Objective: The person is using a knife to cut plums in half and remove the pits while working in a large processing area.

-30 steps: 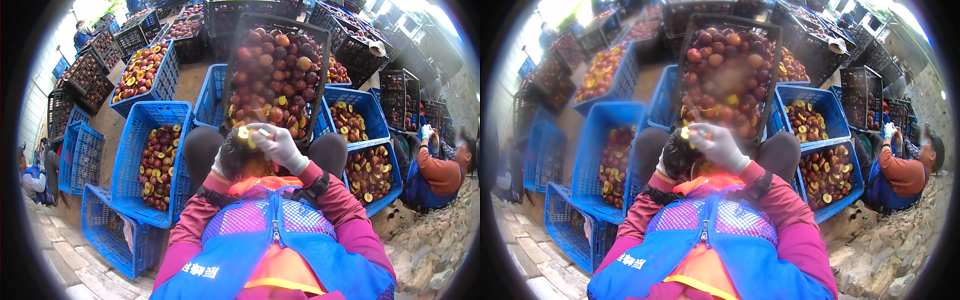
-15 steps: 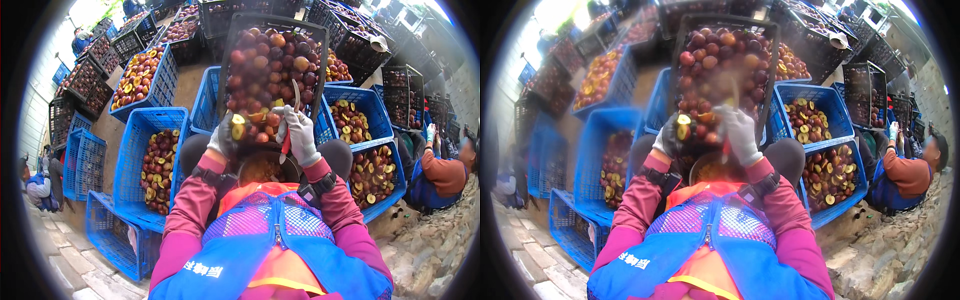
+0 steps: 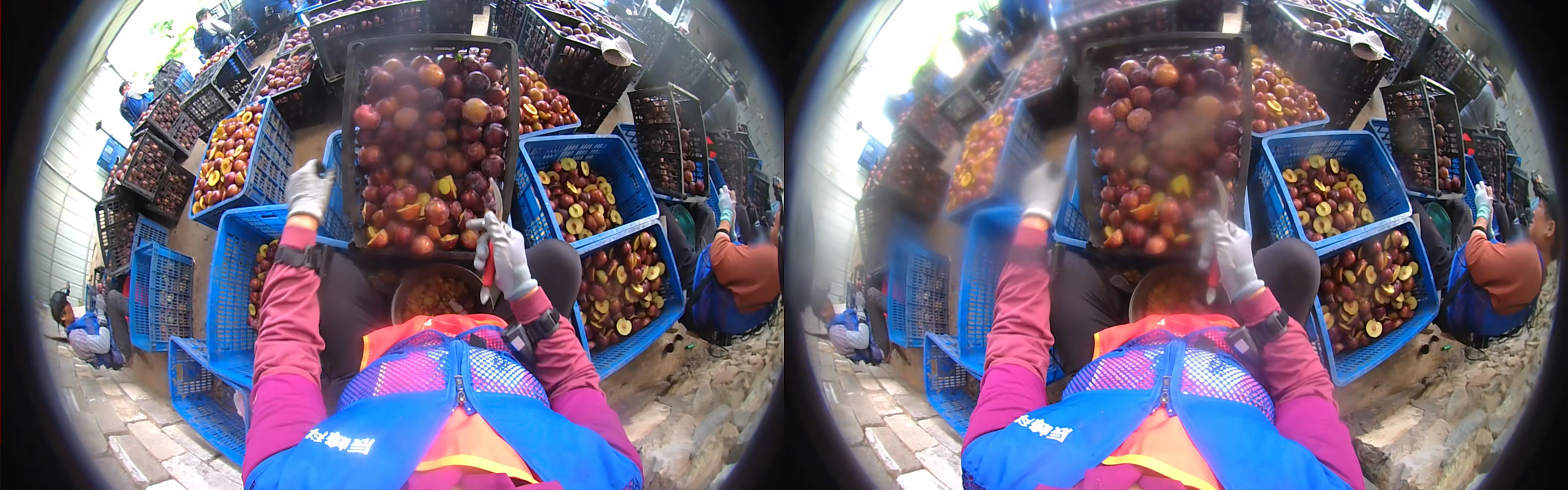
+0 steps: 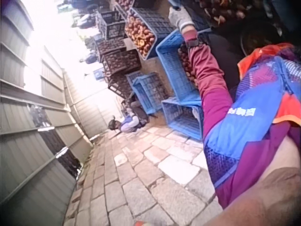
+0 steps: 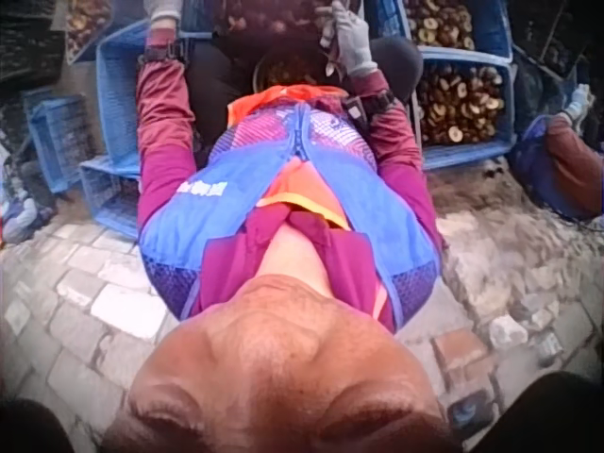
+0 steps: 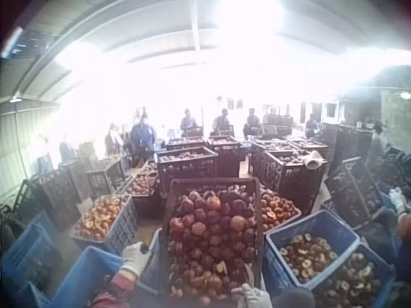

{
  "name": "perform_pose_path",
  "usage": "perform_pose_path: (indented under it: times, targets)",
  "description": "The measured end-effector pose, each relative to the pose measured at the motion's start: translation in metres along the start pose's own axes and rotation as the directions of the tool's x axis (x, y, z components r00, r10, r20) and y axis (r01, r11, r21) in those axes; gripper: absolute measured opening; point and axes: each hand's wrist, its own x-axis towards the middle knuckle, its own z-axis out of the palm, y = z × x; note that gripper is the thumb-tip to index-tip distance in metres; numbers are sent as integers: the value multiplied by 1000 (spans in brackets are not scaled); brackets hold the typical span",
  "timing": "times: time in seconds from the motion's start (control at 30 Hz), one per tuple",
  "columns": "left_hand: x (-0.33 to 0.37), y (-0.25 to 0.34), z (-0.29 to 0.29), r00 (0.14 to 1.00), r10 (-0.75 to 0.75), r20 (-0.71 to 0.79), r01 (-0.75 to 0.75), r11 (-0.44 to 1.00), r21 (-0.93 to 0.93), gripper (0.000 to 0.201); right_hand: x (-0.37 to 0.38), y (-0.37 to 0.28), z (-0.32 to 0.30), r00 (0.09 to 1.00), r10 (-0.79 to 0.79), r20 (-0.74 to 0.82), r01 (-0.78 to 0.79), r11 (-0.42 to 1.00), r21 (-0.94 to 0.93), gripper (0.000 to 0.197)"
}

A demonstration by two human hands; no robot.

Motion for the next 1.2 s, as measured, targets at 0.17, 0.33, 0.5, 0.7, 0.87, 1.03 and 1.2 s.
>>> perform_pose_path:
  times: [0.17, 0.33, 0.5, 0.7, 0.87, 1.03, 1.2]
  targets:
    - [-3, -21, -21, 1000, 5, 11, -8, 942, 337, 53, 6, 25, -35, 995, 99, 34, -96, 993, -66, 48]
    - [-18, 81, 41, 849, 456, 268, -495, 863, 100, 47, -1, 21, -5, 949, 285, 137, -253, 945, -209, 38]
    - [-19, 136, 95, 796, 414, 442, -506, 856, 109, 45, -6, 17, -22, 916, 364, 167, -332, 923, -194, 39]
    - [-13, 143, 95, 798, 248, 549, -439, 864, 248, 40, -5, 16, -33, 901, 406, 150, -371, 904, -214, 41]
    - [-13, 134, 79, 815, 227, 533, -392, 894, 219, 39, -10, 20, -27, 919, 344, 193, -310, 932, -188, 41]
    - [-17, 198, 44, 834, 319, 450, -427, 890, 160, 43, -10, 22, -39, 944, 283, 169, -262, 955, -136, 41]
    - [-7, 220, 117, 867, 349, 356, -412, 904, 115, 57, -17, 29, -30, 914, 368, 169, -319, 912, -258, 36]
